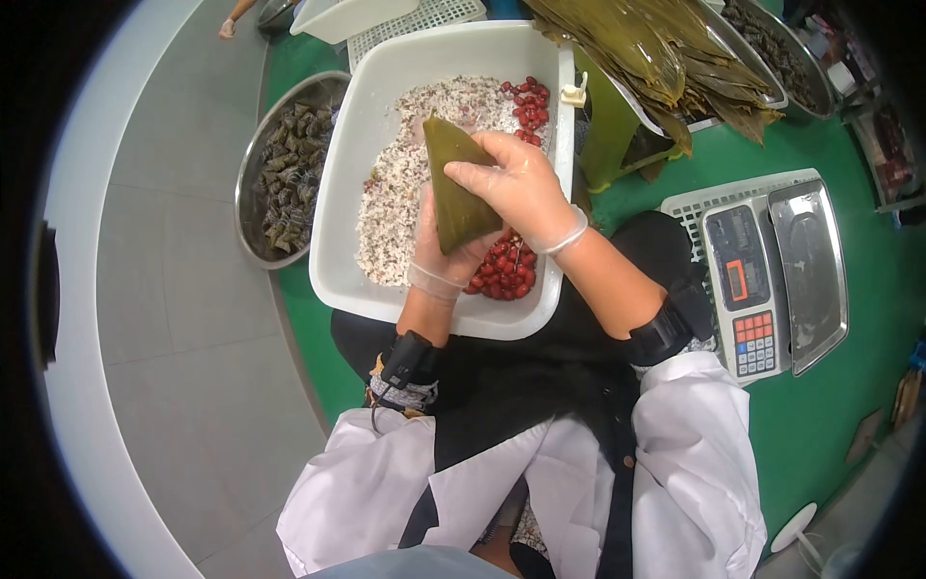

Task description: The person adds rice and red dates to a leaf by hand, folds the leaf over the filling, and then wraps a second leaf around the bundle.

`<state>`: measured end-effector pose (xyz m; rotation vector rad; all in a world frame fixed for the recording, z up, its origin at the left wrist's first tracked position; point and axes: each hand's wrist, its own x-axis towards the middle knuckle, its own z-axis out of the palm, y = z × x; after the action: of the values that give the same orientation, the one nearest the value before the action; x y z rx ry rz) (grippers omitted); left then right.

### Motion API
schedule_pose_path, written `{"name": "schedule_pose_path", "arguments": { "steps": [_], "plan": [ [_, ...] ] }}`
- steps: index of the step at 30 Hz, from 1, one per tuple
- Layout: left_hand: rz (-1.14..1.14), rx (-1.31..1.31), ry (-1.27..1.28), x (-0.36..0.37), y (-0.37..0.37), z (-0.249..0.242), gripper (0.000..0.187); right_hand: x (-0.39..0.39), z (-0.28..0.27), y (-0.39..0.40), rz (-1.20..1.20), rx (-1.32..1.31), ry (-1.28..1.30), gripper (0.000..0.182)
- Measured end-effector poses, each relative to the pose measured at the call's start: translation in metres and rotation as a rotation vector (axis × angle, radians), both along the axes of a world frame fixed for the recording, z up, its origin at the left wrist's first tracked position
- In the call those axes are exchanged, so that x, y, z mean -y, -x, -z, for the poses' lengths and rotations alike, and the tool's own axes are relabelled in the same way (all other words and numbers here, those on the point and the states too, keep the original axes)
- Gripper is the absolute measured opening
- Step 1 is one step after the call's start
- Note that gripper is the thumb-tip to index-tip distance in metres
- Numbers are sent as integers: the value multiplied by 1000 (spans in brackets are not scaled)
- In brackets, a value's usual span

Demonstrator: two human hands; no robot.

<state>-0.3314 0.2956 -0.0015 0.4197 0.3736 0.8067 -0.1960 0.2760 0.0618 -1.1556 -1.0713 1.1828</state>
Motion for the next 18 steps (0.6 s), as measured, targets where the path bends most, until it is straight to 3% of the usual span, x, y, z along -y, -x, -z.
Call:
{"name": "schedule_pose_path", "arguments": {
  "steps": [6, 8, 13, 16, 18],
  "plan": [
    [-60, -62, 3, 1, 1, -1, 58, -13, 9, 9, -21, 6, -69, 33],
    [-23, 107, 116, -1, 2, 6, 60, -13, 4, 8, -35, -18, -31, 33],
    [-43, 115, 148, -3, 0, 0, 67, -12, 1, 8, -79, -117, 10, 32],
    [-106, 88, 126, -6, 1, 0, 69, -8, 0, 4, -129, -17, -64, 28],
    [-136, 110, 108, -9, 6, 6, 68, 1, -5, -1, -152, 278, -364, 28]
  ]
}}
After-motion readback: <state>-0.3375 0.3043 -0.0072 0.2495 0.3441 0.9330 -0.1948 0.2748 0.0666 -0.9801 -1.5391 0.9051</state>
